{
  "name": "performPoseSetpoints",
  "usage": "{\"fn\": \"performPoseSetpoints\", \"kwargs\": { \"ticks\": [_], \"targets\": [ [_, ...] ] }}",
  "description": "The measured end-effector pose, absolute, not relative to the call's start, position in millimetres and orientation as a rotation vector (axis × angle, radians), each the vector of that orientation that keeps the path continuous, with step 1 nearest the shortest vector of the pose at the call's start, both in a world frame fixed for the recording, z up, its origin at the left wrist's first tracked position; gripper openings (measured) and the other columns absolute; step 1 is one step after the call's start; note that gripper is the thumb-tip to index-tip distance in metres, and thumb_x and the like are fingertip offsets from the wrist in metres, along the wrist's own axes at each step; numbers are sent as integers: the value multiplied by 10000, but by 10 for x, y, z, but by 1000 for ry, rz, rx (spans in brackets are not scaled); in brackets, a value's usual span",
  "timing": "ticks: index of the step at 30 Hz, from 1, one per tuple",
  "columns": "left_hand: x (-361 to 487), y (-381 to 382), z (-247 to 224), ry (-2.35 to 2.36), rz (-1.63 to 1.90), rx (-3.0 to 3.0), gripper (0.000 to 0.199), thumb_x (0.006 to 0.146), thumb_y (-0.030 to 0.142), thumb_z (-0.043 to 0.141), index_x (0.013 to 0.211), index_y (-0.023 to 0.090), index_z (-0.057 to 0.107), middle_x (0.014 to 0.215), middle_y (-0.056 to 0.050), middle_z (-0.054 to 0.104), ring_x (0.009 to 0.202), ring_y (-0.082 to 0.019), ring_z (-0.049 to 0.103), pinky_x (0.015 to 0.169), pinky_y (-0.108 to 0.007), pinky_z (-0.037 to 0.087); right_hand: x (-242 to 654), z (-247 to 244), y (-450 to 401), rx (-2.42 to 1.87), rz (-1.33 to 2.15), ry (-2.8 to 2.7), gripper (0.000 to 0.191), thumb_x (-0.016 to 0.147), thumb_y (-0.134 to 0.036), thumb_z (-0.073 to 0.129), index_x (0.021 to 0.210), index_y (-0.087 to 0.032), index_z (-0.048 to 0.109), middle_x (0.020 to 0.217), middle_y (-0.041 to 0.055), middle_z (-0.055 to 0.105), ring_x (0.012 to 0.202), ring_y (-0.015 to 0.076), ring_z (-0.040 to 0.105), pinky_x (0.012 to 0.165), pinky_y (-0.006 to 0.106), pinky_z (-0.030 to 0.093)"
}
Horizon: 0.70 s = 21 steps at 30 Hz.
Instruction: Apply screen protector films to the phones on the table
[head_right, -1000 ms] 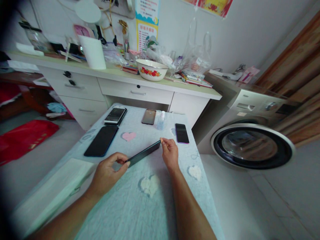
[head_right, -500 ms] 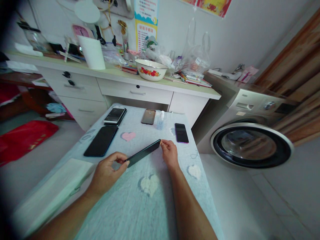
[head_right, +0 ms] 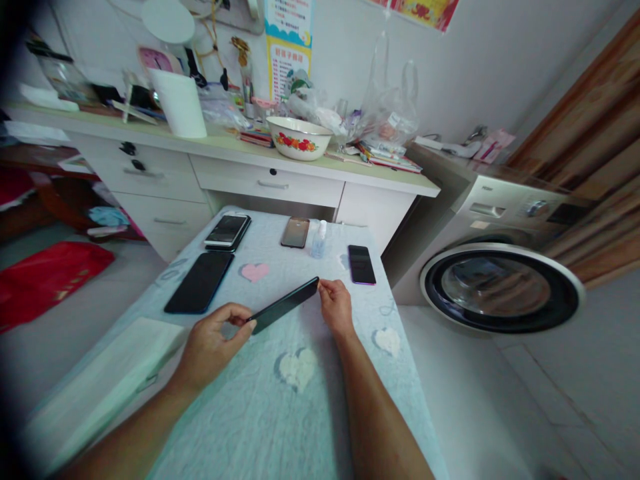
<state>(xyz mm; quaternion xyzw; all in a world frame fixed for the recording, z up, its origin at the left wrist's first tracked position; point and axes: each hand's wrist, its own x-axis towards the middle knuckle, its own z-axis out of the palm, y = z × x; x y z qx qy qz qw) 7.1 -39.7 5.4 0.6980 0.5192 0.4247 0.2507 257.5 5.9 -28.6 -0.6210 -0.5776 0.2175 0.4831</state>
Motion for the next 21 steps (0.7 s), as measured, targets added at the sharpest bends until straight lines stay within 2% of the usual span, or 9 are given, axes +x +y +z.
{"fn": "performPoseSetpoints", "kwargs": {
  "ticks": [4,10,13,17,21],
  "targets": [
    [77,-401,55,1414,1155,1889,98,790,291,604,777,194,615,710,23,643,691,-142,614,676,-257,475,2586,-262,55,-1634,341,-1649,258,888,-249,501,916,-211,755,753,34,568,740,177,570,688,285,441],
    [77,-398,65,1433,1147,1882,111,788,303,602,771,195,620,705,22,643,689,-144,612,675,-257,475,2545,-227,43,-1755,191,-1830,265,871,-112,487,861,-184,742,777,60,566,744,175,551,700,270,400],
    [70,-397,68,1441,1154,1877,114,782,308,606,768,196,623,697,25,643,683,-144,612,677,-257,476,2551,-244,46,-1739,216,-1782,256,862,-120,499,862,-196,744,779,54,574,748,172,549,707,268,401],
    [68,-397,69,1431,1161,1869,112,779,305,607,766,195,622,692,27,644,671,-141,612,664,-251,475,2587,-284,60,-1626,407,-1557,203,834,-220,550,850,-206,751,772,37,590,743,174,557,713,285,431],
    [67,-388,66,1432,1167,1876,118,784,310,604,768,195,618,688,28,638,664,-138,607,660,-249,475,2600,-319,77,-1528,519,-1388,255,840,-365,552,878,-212,753,751,29,606,688,176,563,609,284,458]
  ]
}}
